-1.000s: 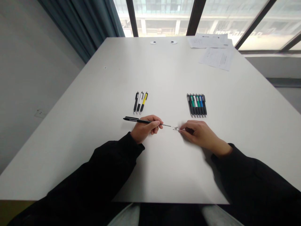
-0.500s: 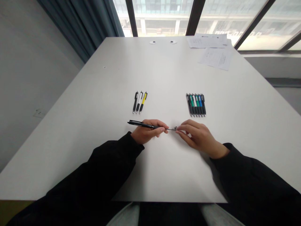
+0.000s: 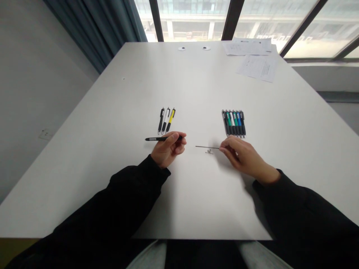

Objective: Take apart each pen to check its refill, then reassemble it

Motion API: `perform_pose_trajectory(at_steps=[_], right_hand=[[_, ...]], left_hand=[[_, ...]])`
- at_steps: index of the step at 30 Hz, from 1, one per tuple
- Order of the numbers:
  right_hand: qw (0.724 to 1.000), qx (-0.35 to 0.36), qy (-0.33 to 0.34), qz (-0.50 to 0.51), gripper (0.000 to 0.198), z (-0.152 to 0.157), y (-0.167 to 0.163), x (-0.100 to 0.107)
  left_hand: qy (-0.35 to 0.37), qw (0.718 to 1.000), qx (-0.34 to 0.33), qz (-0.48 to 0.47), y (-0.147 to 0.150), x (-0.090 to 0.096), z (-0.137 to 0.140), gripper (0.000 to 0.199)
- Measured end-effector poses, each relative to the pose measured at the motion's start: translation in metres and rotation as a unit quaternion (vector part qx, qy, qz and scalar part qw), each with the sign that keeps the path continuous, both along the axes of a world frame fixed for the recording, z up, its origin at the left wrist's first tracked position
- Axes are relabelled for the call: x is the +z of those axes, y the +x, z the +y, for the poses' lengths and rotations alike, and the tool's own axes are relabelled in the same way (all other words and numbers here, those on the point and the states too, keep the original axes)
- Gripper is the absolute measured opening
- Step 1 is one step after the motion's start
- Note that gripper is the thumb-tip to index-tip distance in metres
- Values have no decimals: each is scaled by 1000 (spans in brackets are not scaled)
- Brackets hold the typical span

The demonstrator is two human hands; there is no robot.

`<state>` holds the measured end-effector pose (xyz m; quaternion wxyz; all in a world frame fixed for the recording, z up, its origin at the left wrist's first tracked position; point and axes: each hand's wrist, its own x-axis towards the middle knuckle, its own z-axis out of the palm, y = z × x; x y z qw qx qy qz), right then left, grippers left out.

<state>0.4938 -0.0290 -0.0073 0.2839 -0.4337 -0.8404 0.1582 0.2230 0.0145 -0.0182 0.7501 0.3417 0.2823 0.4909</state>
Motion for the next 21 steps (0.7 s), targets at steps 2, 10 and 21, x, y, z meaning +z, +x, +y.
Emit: perform_pose_trajectory(at_steps=[2, 10, 21], right_hand=[[999, 26, -33, -33, 8, -1, 0, 0], [991, 38, -66, -109, 16, -1, -1, -3], [992, 32, -63, -108, 16, 2, 2, -2]], left_hand=[[-18, 1000, 1, -19, 0, 2, 0, 31], [-20, 1000, -19, -11, 0, 2, 0, 31], [-16, 1000, -23, 4, 0, 1, -1, 31]])
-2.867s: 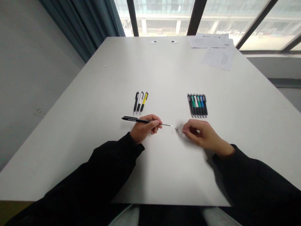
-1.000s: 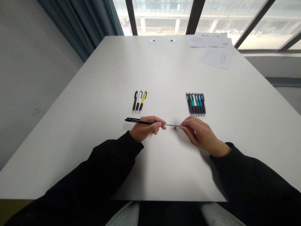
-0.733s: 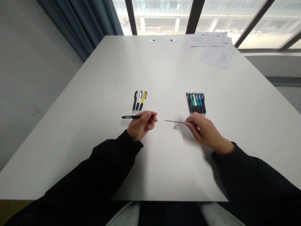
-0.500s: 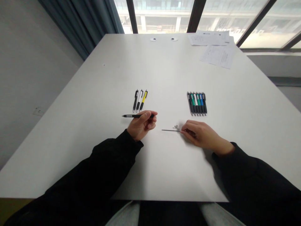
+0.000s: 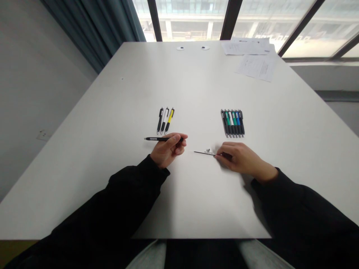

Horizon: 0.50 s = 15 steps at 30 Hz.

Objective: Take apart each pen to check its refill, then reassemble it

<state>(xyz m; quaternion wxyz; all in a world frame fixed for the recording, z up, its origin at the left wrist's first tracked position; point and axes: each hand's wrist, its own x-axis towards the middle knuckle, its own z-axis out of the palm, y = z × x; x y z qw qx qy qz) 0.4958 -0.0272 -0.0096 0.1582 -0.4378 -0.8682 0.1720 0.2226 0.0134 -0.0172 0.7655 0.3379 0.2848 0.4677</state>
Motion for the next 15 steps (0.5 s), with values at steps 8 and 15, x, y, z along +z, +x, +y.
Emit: perform_pose_trajectory(at_steps=[8, 15], right_hand=[[1000, -6, 3, 13, 8, 0, -1, 0], [1000, -4, -2, 10, 6, 1, -1, 1]], left_hand=[[-1, 1000, -3, 14, 0, 0, 0, 29], [-3, 1000, -7, 8, 0, 0, -1, 31]])
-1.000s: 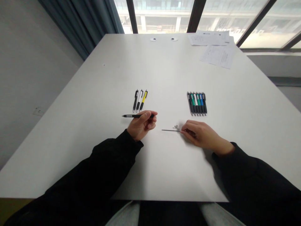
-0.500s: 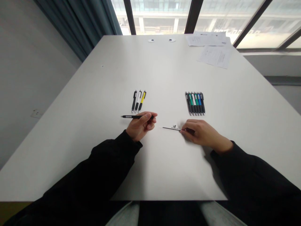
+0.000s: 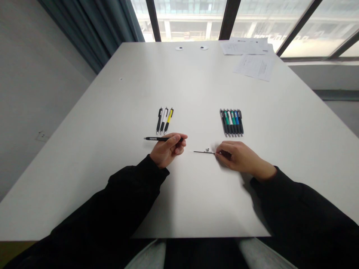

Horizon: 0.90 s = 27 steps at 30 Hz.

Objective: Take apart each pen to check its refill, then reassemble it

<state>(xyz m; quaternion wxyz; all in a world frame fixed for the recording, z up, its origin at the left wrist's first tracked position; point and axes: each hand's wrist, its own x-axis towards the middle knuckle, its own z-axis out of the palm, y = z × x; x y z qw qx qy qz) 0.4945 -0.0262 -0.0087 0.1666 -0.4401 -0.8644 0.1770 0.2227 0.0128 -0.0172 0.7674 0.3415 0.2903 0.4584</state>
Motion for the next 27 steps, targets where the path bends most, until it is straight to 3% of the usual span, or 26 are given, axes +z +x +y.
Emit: perform_pose_trajectory(at_steps=[5, 10, 15, 21, 27], right_hand=[[999, -7, 19, 32, 5, -2, 0, 1], [983, -19, 119, 136, 16, -14, -11, 7], [967, 30, 144, 209, 47, -28, -28, 12], [966, 28, 124, 227, 30, -30, -36, 11], [966, -28, 53, 250, 16, -23, -15, 12]], left_hand=[[17, 1000, -10, 6, 0, -2, 0, 33], [20, 998, -48, 28, 10, -3, -8, 40], [35, 991, -128, 25, 26, -8, -24, 48], [38, 991, -109, 68, 34, -15, -33, 44], [62, 980, -77, 175, 11, -8, -18, 43]])
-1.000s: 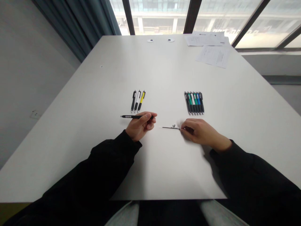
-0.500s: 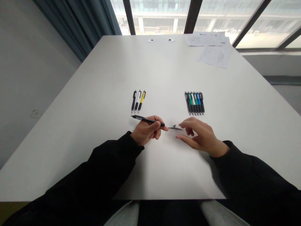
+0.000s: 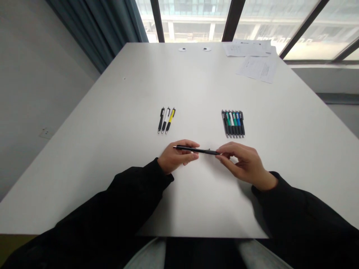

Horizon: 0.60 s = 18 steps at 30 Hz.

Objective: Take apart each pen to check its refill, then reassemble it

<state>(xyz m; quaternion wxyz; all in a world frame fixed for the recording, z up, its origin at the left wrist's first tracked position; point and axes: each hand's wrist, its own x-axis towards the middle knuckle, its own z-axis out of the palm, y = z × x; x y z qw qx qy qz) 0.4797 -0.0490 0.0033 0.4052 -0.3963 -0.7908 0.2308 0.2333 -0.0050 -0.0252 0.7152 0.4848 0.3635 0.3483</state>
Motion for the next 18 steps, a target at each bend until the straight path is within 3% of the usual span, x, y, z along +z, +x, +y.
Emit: perform_pose_trajectory(at_steps=[5, 11, 18], right_hand=[[997, -20, -70, -33, 10, 4, 25, -9], [986, -6, -149, -70, 12, 6, 36, -16], [983, 3, -146, -110, 15, 7, 31, -13]], left_hand=[[95, 990, 0, 105, -22, 4, 13, 32], [287, 942, -42, 170, -21, 5, 16, 21], [349, 916, -46, 190, -21, 4, 15, 17]])
